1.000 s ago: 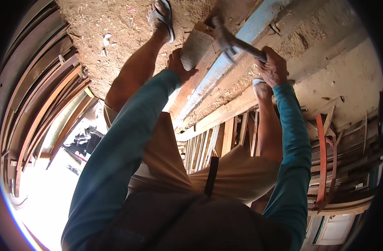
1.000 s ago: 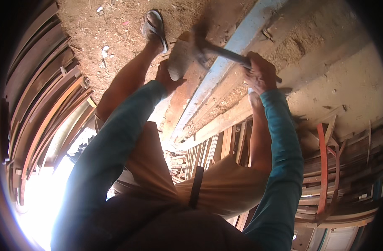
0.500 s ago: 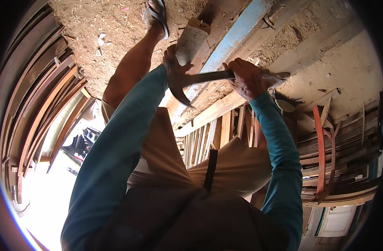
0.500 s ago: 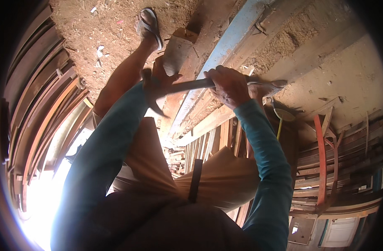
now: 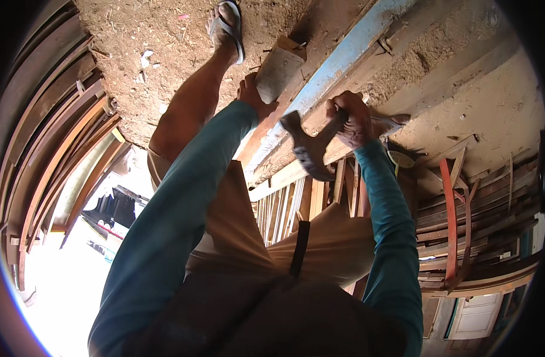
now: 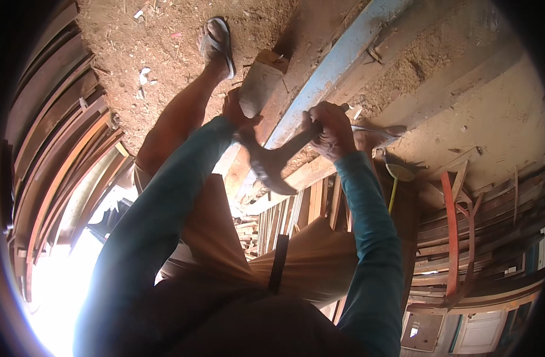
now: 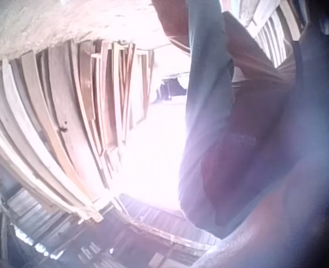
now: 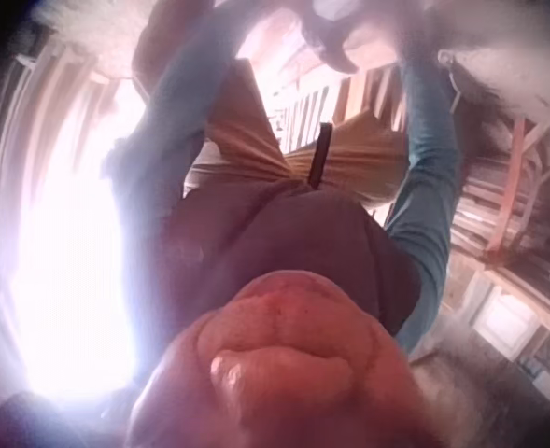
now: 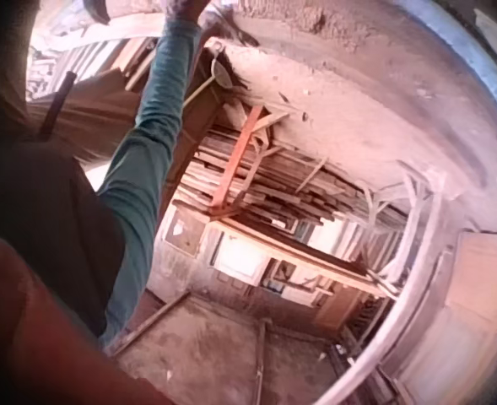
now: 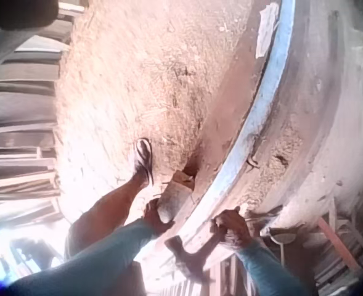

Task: The person lifts a long wooden plank from a stack, places it onto a wooden support, and then uses a hammer to drive a nail into a smaller block of wood placed on top of another plank.

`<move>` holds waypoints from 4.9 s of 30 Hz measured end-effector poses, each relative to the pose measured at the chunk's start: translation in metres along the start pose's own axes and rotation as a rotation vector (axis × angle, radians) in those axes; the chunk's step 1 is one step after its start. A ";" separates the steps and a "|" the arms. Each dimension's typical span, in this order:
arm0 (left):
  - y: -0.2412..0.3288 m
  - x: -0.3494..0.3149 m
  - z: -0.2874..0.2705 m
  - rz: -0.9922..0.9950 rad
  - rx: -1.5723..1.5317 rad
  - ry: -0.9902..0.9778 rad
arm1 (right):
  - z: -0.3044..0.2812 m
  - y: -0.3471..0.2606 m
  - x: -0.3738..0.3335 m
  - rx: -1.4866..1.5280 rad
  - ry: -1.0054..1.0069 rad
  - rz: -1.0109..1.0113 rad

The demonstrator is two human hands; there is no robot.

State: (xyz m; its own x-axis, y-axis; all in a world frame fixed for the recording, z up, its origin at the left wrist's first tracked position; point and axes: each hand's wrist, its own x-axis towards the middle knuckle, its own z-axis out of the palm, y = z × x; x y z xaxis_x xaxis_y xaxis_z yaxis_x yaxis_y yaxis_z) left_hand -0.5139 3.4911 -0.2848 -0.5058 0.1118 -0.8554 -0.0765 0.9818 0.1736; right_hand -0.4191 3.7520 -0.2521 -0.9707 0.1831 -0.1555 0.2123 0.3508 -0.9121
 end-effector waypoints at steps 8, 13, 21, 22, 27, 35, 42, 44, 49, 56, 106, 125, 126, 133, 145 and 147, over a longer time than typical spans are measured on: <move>0.016 0.000 -0.008 -0.034 0.014 -0.043 | 0.020 0.112 -0.068 0.572 -0.008 0.858; 0.006 -0.009 -0.007 -0.021 0.000 0.000 | 0.005 0.024 -0.023 -0.032 0.065 0.305; 0.003 0.000 -0.003 -0.025 0.005 -0.023 | 0.003 0.009 -0.019 -0.300 -0.111 0.341; -0.001 -0.003 0.000 -0.018 -0.013 -0.038 | 0.006 0.004 -0.021 -0.214 -0.018 0.237; 0.009 -0.002 -0.006 -0.016 0.030 -0.015 | 0.016 0.042 -0.019 -0.275 -0.185 0.508; 0.008 -0.010 -0.011 -0.007 0.000 0.024 | 0.018 -0.007 -0.014 0.179 0.097 0.396; 0.016 -0.003 -0.009 -0.045 0.027 -0.015 | 0.015 0.040 -0.021 -0.119 0.047 0.617; 0.008 -0.007 -0.007 -0.050 0.038 0.009 | 0.001 -0.005 0.006 -0.027 0.120 0.641; 0.012 -0.004 -0.008 -0.036 0.007 -0.011 | 0.019 0.010 -0.013 0.134 0.150 0.529; 0.019 -0.011 -0.016 -0.074 0.032 -0.034 | -0.001 -0.031 0.024 -0.135 -0.042 0.696; 0.026 -0.012 -0.012 -0.121 0.000 0.025 | -0.042 -0.019 0.031 -0.260 -0.312 0.856; 0.089 -0.135 -0.109 -0.230 -0.026 -0.059 | -0.126 -0.054 0.074 -0.073 -0.492 0.584; 0.087 -0.139 -0.110 -0.239 -0.025 -0.052 | -0.132 -0.056 0.081 -0.046 -0.533 0.559; 0.076 -0.148 -0.100 -0.148 -0.034 0.016 | -0.148 -0.026 0.109 -0.172 -0.347 0.623; 0.076 -0.166 -0.101 -0.062 -0.057 0.065 | -0.161 -0.010 0.107 -0.106 -0.357 0.799; 0.074 -0.167 -0.100 -0.093 -0.057 0.058 | -0.158 -0.022 0.100 -0.109 -0.506 0.705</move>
State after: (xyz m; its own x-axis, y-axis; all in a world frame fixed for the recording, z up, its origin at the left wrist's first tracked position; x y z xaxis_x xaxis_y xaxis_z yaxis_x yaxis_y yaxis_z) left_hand -0.5215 3.5297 -0.0803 -0.5432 0.0098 -0.8396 -0.1732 0.9771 0.1234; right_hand -0.5031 3.9076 -0.1872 -0.5370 -0.0304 -0.8431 0.7664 0.4000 -0.5026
